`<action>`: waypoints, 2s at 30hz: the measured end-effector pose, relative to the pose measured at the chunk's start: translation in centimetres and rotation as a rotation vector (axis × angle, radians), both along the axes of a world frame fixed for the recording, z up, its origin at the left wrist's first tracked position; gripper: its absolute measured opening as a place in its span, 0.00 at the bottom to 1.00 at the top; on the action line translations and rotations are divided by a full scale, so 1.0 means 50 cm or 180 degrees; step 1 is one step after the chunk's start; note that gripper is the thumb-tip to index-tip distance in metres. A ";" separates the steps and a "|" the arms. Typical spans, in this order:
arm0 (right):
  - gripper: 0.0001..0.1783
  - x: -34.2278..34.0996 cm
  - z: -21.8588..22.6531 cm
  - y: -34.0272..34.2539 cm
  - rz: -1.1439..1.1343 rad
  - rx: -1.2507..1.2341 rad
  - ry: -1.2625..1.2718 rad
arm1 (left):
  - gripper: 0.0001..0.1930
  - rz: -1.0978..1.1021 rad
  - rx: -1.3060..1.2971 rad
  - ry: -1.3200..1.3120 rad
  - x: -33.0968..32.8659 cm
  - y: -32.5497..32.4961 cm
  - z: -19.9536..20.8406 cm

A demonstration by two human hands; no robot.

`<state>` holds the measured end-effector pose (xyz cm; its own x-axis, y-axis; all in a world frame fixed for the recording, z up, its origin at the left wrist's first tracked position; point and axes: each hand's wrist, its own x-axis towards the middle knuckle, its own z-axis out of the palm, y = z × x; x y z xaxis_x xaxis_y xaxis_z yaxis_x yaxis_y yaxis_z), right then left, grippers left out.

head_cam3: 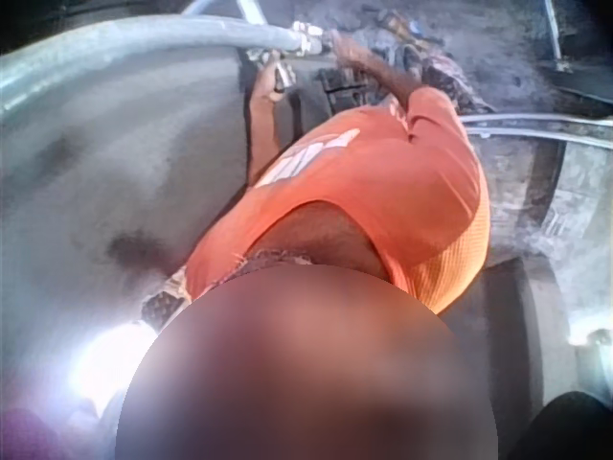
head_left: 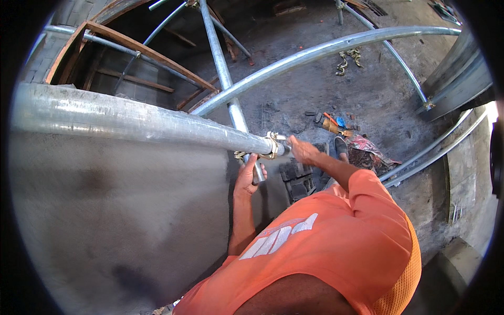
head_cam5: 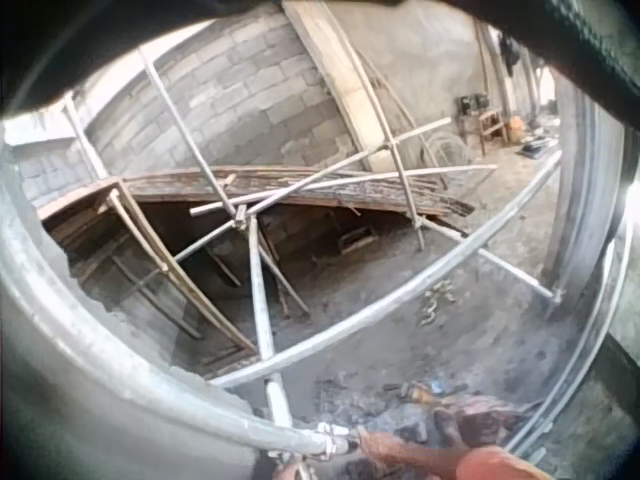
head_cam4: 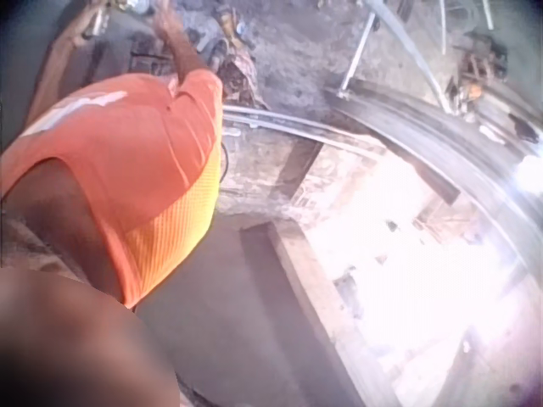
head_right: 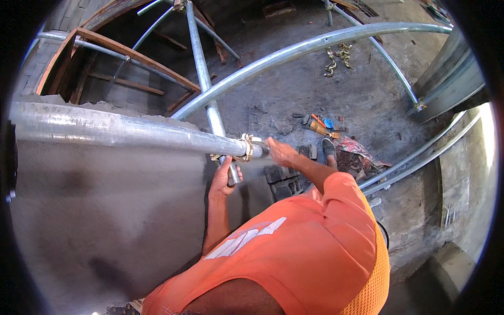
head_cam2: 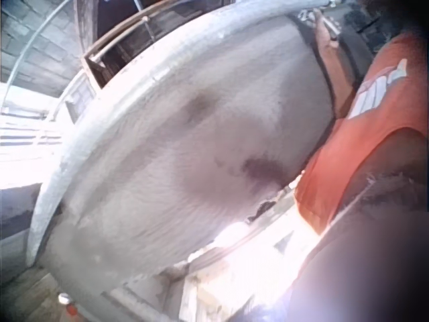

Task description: The person assembles a metal scaffolding structure by attaching and tightening clamps on vertical and horizontal poles. They use a wrench to secure the connections and occasionally adjust the pole positions to ensure stability.

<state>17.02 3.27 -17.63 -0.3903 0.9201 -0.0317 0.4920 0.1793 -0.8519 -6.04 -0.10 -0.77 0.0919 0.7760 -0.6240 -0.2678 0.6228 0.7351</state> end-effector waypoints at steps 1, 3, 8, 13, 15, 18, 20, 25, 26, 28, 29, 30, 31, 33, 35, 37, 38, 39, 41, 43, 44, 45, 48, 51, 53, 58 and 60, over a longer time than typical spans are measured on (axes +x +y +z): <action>0.16 0.006 -0.016 0.033 -0.0001 0.0310 0.0011 | 0.18 -0.0010 -0.0017 0.0044 0.000 0.001 0.001; 0.16 0.014 -0.019 0.072 -0.0075 0.0832 0.0010 | 0.19 -0.0038 -0.0080 0.0038 0.001 0.002 0.002; 0.12 0.000 0.120 -0.044 -0.0257 -0.0222 0.0170 | 0.20 -0.0040 -0.0009 0.0112 -0.002 0.003 0.000; 0.15 -0.036 0.363 -0.123 -0.0146 -0.3525 0.2515 | 0.20 -0.0037 0.0060 0.0088 -0.001 0.003 -0.010; 0.17 -0.031 0.434 -0.085 -0.0576 -0.4924 0.3906 | 0.19 0.0090 0.0068 0.0113 0.002 0.004 -0.012; 0.17 -0.026 0.489 -0.080 -0.0839 -0.5059 0.4372 | 0.18 0.0057 0.0253 -0.0004 0.004 0.003 -0.012; 0.17 -0.028 0.496 -0.087 -0.0952 -0.4758 0.4237 | 0.18 0.0040 0.0148 -0.0054 0.004 0.004 -0.011; 0.10 -0.046 0.486 -0.099 -0.1039 -0.4976 0.4732 | 0.19 0.0040 0.0179 -0.0117 0.005 0.003 -0.013; 0.09 -0.048 0.486 -0.100 -0.1071 -0.4958 0.5081 | 0.20 0.0010 0.0268 -0.0177 0.004 0.003 -0.013; 0.09 -0.049 0.489 -0.110 -0.1060 -0.4497 0.4058 | 0.20 -0.0021 0.0191 -0.0105 0.003 0.002 -0.011; 0.10 -0.049 0.491 -0.118 -0.0917 -0.4241 0.3686 | 0.20 -0.0016 0.0136 -0.0066 0.002 0.002 -0.010; 0.09 -0.047 0.491 -0.127 -0.1094 -0.4170 0.3509 | 0.20 0.0003 0.0072 -0.0001 0.001 0.002 -0.009; 0.08 -0.044 0.492 -0.134 -0.1151 -0.4115 0.3393 | 0.19 -0.0032 0.0072 -0.0023 -0.001 0.003 -0.008; 0.07 -0.037 0.490 -0.136 -0.1190 -0.4189 0.3403 | 0.19 -0.0029 0.0028 -0.0035 -0.003 0.002 -0.010; 0.07 -0.032 0.489 -0.124 -0.1107 -0.4589 0.3722 | 0.19 0.0012 0.0012 -0.0041 -0.007 0.001 -0.013; 0.07 -0.027 0.485 -0.106 -0.0799 -0.4896 0.4361 | 0.18 0.0047 -0.0034 -0.0069 -0.009 -0.001 -0.019; 0.07 -0.024 0.479 -0.100 -0.0805 -0.4799 0.4820 | 0.18 0.0037 -0.0069 -0.0128 -0.012 0.000 -0.021; 0.07 -0.027 0.471 -0.102 -0.0877 -0.4760 0.4124 | 0.17 -0.0003 -0.0025 -0.0195 -0.013 0.002 -0.025; 0.05 -0.028 0.442 -0.132 -0.0874 -0.4535 0.3628 | 0.16 -0.0020 -0.0083 -0.0167 -0.015 0.003 -0.026; 0.05 -0.039 0.388 -0.170 -0.0867 -0.3605 0.3100 | 0.17 -0.0069 -0.0089 -0.0110 -0.015 0.004 -0.023; 0.05 -0.044 0.351 -0.192 -0.0941 -0.2641 0.2359 | 0.17 0.0053 -0.0075 0.0042 -0.012 0.002 -0.021; 0.06 -0.045 0.305 -0.201 -0.0845 -0.1602 0.1819 | 0.17 0.0080 -0.0100 -0.0056 -0.011 0.000 -0.017; 0.12 -0.020 0.151 -0.177 -0.0286 -0.0949 0.0706 | 0.18 0.0000 -0.0067 -0.0131 -0.005 0.000 -0.011; 0.12 -0.023 0.049 -0.087 -0.0065 -0.0604 0.0080 | 0.19 0.0029 -0.0064 -0.0033 -0.005 -0.002 -0.006; 0.13 -0.011 0.024 -0.036 -0.0291 -0.0220 0.0041 | 0.18 0.0028 -0.0019 0.0008 -0.005 0.000 -0.005; 0.14 0.004 0.031 0.032 -0.0386 0.0490 0.0109 | 0.15 0.0043 -0.0149 -0.0093 -0.006 0.000 -0.009; 0.14 -0.001 0.047 0.004 -0.0336 0.0057 0.0141 | 0.15 0.0067 -0.0118 0.0000 -0.005 -0.001 -0.008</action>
